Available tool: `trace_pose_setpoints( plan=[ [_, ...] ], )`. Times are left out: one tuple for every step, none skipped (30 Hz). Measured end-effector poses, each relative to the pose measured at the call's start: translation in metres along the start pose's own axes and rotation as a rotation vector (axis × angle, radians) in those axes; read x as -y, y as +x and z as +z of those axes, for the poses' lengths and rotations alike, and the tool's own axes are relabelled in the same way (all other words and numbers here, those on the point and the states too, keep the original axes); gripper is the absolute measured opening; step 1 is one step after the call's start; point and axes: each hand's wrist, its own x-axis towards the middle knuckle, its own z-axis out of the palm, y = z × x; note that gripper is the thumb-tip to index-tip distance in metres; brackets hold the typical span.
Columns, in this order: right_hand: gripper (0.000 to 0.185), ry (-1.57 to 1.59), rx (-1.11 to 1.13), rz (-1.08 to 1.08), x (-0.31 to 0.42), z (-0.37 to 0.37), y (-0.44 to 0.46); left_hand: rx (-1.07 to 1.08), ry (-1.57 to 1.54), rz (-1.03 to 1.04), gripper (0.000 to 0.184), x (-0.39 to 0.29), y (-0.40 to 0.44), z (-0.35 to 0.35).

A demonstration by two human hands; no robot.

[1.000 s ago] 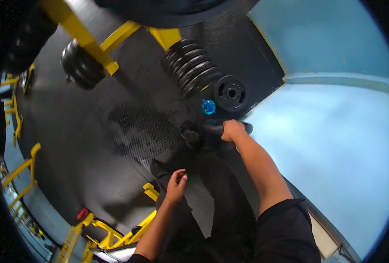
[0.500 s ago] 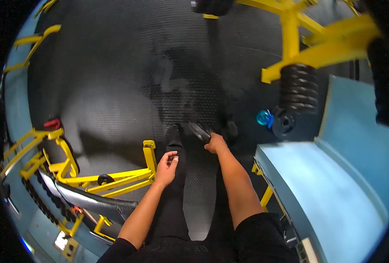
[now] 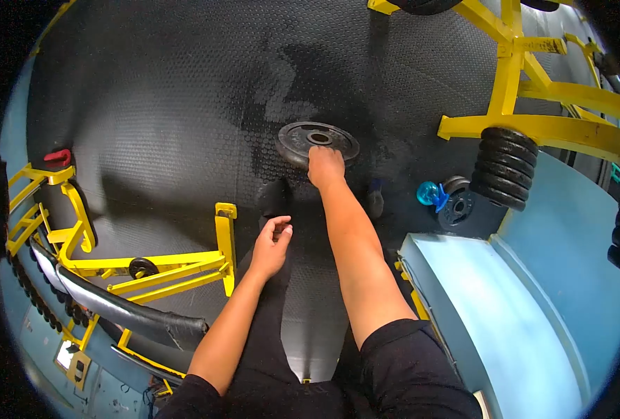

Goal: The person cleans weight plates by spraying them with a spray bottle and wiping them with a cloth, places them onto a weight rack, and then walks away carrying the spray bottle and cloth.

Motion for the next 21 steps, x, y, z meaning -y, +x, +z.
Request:
trace_pose_setpoints(
  plan=[
    [0.028,-0.059,-0.012,-0.031,-0.001,0.002,-0.004,0.002,0.007,0.021,0.03,0.002,0.004,0.002],
    [0.02,-0.115,-0.024,-0.064,-0.002,0.005,-0.007,0.004,-0.001,0.022,0.03,0.002,0.007,0.003],
    [0.016,-0.136,-0.112,-0.111,-0.008,0.019,-0.013,0.008,-0.006,-0.005,0.03,0.004,0.008,0.004],
    [0.016,-0.138,-0.11,-0.109,-0.015,0.032,-0.017,0.01,-0.01,-0.032,0.03,0.005,0.009,0.004],
    [0.014,-0.177,-0.114,-0.124,-0.02,0.044,-0.02,0.01,-0.01,-0.032,0.03,0.007,0.01,0.005],
    [0.013,-0.212,-0.117,-0.139,-0.023,0.054,-0.024,0.004,-0.005,-0.059,0.03,0.011,0.011,0.005],
    [0.009,-0.226,-0.157,-0.16,-0.028,0.066,-0.029,-0.001,0.004,-0.087,0.03,0.016,0.012,0.005],
    [0.009,-0.217,-0.159,-0.16,-0.033,0.076,-0.027,-0.003,0.013,-0.088,0.03,0.019,0.015,0.004],
    [0.008,-0.204,-0.153,-0.186,-0.039,0.09,-0.03,0.015,0.02,-0.108,0.031,0.024,0.015,0.005],
    [0.007,-0.19,-0.142,-0.209,-0.045,0.106,-0.035,0.035,0.027,-0.132,0.032,0.031,0.011,0.006],
    [0.004,-0.23,-0.182,-0.238,-0.051,0.121,-0.037,0.038,0.038,-0.131,0.032,0.028,0.011,0.005],
    [0.004,-0.222,-0.184,-0.235,-0.056,0.131,-0.034,0.114,0.2,-0.033,0.034,0.019,0.007,0.003],
    [0.003,-0.244,-0.184,-0.239,-0.06,0.145,-0.034,0.194,0.363,0.058,0.035,0.014,0.001,0.002],
    [0.003,-0.263,-0.183,-0.24,-0.064,0.16,-0.034,0.202,0.374,0.048,0.035,0.011,0.001,0.004],
    [0.003,-0.301,-0.242,-0.248,-0.069,0.176,-0.031,0.235,0.366,0.073,0.037,0.009,0.002,0.008],
    [0.003,-0.287,-0.227,-0.242,-0.073,0.192,-0.03,0.268,0.356,0.094,0.038,0.008,0.002,0.014],
    [0.003,-0.254,-0.285,-0.261,-0.078,0.201,-0.028,0.285,0.377,0.1,0.039,0.007,0.003,0.018],
    [0.003,-0.225,-0.348,-0.279,-0.083,0.206,-0.026,0.296,0.381,0.094,0.039,0.005,0.002,0.023],
    [0.003,-0.215,-0.413,-0.289,-0.085,0.212,-0.025,0.299,0.39,0.147,0.039,0.002,0.001,0.027],
    [0.003,-0.209,-0.41,-0.278,-0.087,0.214,-0.022,0.301,0.4,0.199,0.039,-0.001,-0.001,0.03],
    [0.002,-0.206,-0.359,-0.272,-0.087,0.216,-0.02,0.339,0.414,0.214,0.039,-0.004,-0.003,0.029]
  ],
)
